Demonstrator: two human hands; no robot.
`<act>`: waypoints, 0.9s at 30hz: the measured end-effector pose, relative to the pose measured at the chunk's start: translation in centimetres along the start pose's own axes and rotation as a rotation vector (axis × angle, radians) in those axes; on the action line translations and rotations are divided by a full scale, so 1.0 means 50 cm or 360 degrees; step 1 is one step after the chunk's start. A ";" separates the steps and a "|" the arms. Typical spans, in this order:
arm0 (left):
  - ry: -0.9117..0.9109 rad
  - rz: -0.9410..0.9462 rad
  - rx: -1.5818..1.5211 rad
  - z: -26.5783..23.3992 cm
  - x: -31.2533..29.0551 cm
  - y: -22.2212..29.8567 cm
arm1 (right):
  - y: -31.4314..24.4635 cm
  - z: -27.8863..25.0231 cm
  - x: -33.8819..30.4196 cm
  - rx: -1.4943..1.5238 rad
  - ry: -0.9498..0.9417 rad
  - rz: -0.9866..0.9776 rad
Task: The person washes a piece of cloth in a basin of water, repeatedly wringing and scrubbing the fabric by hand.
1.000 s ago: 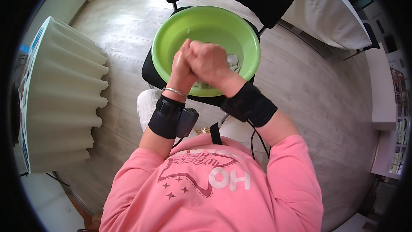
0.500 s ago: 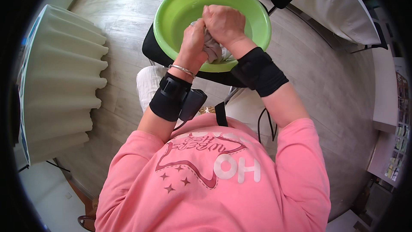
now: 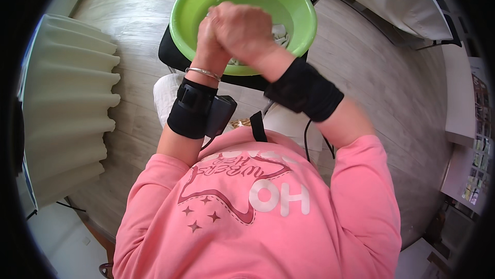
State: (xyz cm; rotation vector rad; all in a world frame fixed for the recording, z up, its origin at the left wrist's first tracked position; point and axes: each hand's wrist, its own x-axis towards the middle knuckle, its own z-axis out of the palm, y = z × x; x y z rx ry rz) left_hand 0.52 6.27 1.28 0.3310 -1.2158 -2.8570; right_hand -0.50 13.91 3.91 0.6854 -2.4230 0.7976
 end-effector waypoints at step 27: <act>0.0070 -0.0162 0.0055 -0.005 -0.008 -0.003 | 0.007 -0.006 0.021 0.0150 -0.0011 0.0049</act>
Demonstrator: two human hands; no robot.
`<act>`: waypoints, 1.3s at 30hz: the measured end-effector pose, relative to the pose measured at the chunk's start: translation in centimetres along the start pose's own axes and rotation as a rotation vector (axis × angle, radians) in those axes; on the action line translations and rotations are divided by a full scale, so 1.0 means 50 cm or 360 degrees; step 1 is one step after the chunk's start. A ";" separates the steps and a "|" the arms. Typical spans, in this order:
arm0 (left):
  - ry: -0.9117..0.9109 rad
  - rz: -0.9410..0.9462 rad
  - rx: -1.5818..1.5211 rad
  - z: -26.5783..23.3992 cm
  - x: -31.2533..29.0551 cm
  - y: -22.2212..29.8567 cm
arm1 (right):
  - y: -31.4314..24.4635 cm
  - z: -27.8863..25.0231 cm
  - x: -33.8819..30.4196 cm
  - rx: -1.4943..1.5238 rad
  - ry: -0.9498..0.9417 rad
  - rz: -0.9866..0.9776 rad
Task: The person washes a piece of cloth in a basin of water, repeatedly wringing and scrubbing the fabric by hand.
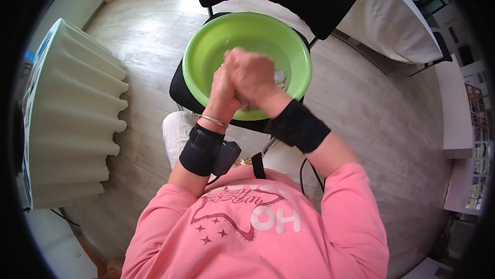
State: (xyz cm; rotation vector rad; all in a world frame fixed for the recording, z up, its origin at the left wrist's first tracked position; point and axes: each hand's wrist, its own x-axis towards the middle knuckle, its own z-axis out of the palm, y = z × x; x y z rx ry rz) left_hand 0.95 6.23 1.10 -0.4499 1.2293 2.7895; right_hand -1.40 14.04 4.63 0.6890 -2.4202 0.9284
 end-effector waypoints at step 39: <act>0.0093 0.0182 0.0736 -0.099 0.082 0.110 | 0.251 0.015 0.138 -0.0405 -0.1064 0.0138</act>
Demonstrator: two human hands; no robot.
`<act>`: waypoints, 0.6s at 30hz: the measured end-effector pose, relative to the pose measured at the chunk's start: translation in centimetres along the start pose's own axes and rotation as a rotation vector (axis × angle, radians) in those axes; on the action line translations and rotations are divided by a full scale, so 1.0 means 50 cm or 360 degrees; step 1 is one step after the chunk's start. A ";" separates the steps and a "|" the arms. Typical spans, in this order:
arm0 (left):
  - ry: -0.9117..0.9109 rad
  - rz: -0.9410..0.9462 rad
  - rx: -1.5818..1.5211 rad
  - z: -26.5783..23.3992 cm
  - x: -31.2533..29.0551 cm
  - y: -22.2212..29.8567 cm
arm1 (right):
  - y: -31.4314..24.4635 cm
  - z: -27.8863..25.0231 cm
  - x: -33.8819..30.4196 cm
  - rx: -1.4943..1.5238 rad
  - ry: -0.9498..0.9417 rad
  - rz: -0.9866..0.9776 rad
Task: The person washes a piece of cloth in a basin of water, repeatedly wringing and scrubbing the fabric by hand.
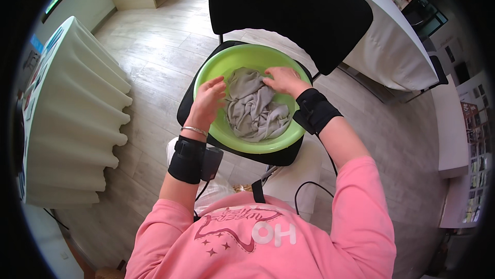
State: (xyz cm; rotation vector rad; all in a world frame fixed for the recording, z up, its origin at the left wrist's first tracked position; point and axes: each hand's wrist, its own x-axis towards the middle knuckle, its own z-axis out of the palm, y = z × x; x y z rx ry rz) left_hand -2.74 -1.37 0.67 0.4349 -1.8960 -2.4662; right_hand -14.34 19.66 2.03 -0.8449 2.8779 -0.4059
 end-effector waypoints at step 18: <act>0.0344 -0.0489 -0.0795 0.082 -0.026 -0.062 | -0.060 0.167 0.073 -0.0254 -0.0349 0.0402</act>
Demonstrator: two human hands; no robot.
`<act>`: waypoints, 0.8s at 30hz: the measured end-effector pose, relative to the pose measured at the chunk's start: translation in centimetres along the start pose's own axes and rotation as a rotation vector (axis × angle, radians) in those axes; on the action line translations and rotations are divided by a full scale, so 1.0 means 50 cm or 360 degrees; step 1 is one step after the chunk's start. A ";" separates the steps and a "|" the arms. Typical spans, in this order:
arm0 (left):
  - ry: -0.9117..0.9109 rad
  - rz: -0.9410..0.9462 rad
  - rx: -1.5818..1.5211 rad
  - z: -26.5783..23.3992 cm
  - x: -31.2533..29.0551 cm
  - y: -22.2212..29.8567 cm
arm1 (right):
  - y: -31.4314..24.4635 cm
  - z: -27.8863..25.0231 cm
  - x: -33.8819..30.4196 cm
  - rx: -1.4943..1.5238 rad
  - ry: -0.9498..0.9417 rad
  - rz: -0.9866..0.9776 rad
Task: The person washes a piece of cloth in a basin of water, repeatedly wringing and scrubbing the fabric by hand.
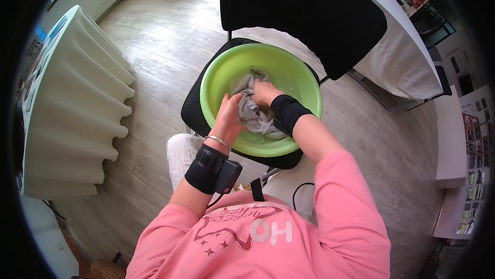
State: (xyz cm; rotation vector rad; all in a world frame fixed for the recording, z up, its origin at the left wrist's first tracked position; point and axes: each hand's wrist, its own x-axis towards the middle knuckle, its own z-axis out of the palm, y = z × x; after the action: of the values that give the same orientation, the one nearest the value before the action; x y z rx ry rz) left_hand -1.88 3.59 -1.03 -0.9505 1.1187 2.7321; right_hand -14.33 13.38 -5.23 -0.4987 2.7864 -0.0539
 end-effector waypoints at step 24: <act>-0.0237 0.0154 -0.0514 0.059 0.055 -0.063 | -0.053 -0.116 -0.199 0.0907 0.0746 -0.0605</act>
State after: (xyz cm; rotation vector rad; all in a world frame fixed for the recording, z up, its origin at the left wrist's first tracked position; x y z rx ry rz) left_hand -4.85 7.30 -2.89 -0.7174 0.7326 3.0650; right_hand -6.35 14.20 3.43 -0.9372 2.8531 -1.1401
